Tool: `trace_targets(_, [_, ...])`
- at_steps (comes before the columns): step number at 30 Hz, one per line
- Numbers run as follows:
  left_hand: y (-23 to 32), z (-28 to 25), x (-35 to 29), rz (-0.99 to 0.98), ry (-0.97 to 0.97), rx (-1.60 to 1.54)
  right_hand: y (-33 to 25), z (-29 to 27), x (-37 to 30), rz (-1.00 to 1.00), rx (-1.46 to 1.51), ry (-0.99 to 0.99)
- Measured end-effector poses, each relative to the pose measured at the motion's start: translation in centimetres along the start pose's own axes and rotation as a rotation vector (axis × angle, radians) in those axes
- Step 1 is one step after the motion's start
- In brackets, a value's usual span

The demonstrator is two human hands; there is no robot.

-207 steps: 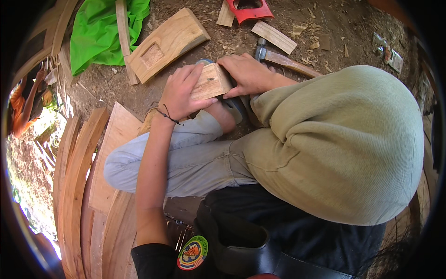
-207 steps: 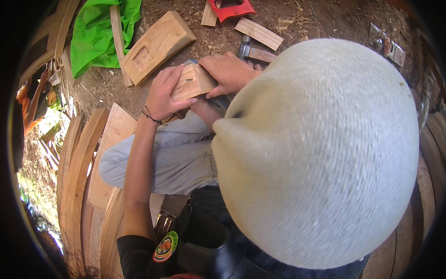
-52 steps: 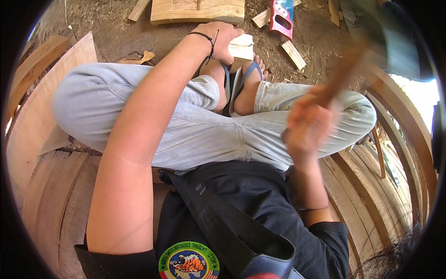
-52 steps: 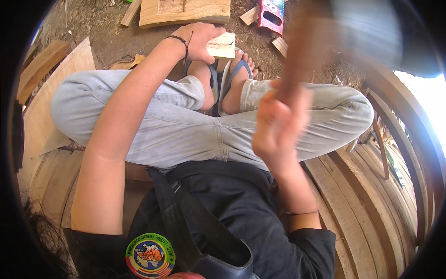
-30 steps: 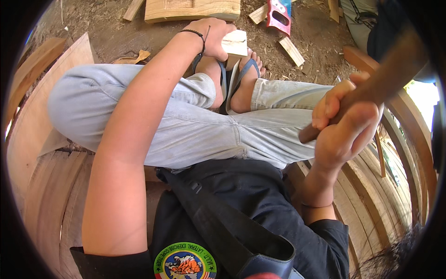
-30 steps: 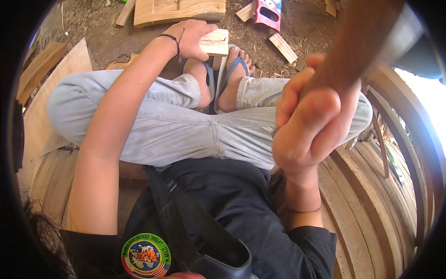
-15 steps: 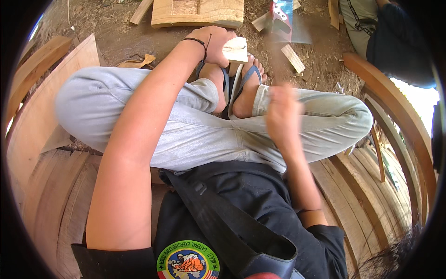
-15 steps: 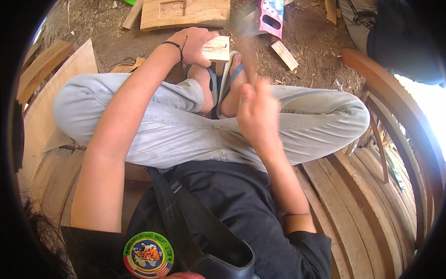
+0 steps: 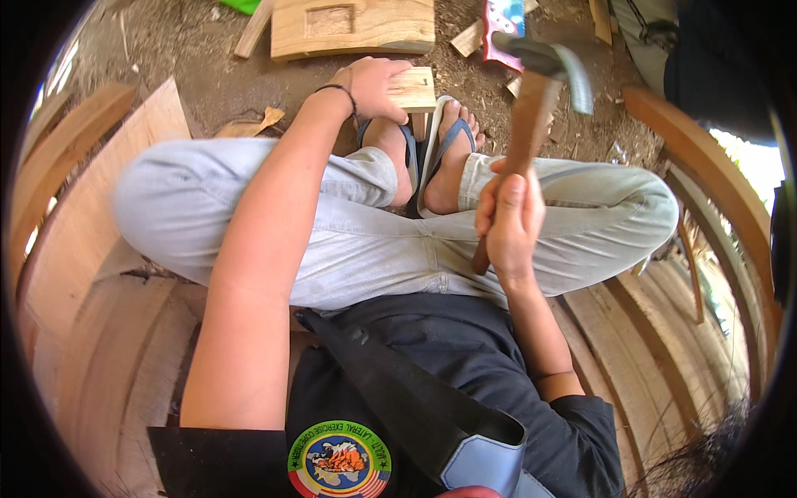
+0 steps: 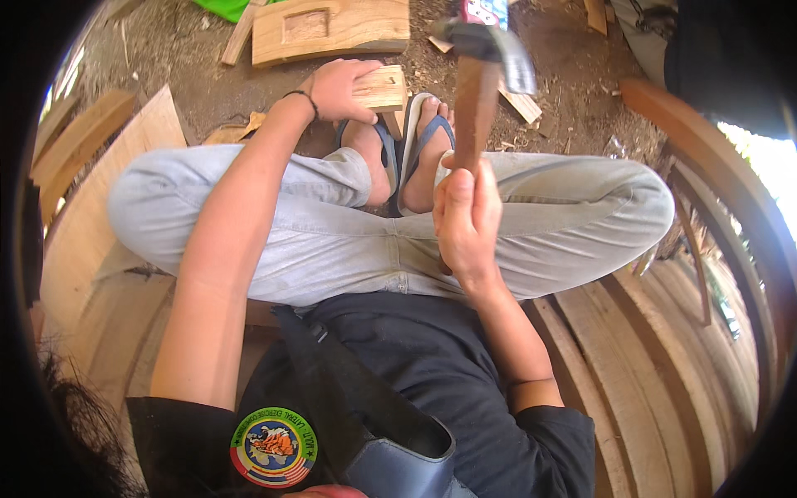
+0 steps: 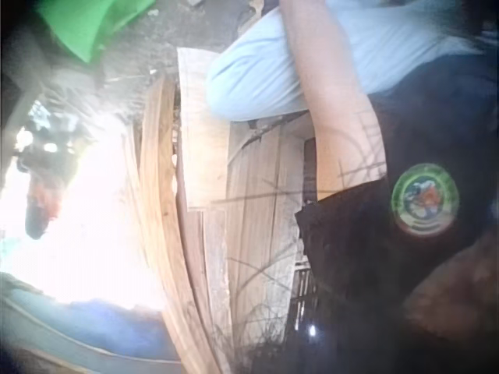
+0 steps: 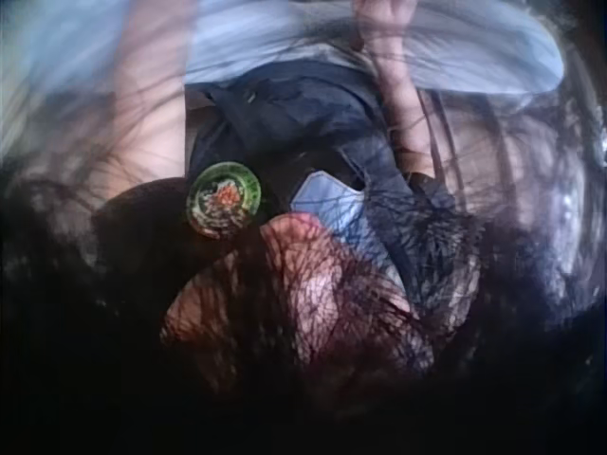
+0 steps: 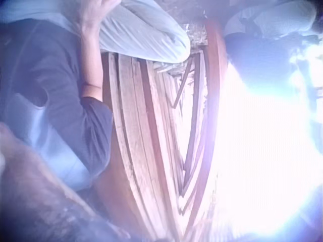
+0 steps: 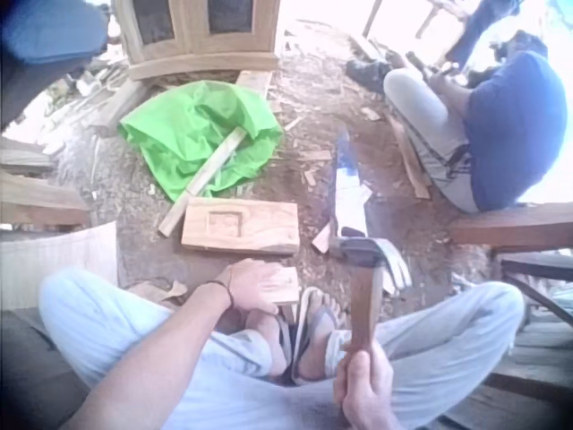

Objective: The person joins small wooden pieces together by hand using nails and a hammer while sitting on the ground.

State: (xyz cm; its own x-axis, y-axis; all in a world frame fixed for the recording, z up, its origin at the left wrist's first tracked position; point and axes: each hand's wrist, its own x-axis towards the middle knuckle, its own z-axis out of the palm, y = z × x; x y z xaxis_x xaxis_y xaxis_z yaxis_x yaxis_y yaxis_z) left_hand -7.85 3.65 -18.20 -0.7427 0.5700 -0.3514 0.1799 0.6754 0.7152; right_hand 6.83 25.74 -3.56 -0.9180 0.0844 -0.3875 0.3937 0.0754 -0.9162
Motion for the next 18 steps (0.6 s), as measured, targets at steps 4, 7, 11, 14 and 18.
trace_targets(4, [-0.9,-1.2,-0.7,-0.105,-0.035,-0.328,0.9,-0.1,2.9,0.312,0.306,0.073])
trace_targets(7, [-2.3,-2.8,-0.9,-0.281,-0.026,-0.741,0.6,-0.8,5.1,0.352,0.358,0.113])
trace_targets(11, [-0.9,-4.8,-1.5,-0.489,-0.145,-0.795,1.4,-1.5,5.3,0.387,0.393,0.104])
trace_targets(14, [-0.5,-4.2,-1.6,-0.577,-0.182,-0.828,2.0,-2.0,5.2,0.411,0.344,0.024])
trace_targets(18, [0.2,-3.5,-1.5,-0.626,-0.202,-0.928,5.6,-1.7,6.0,0.13,-0.202,0.027])
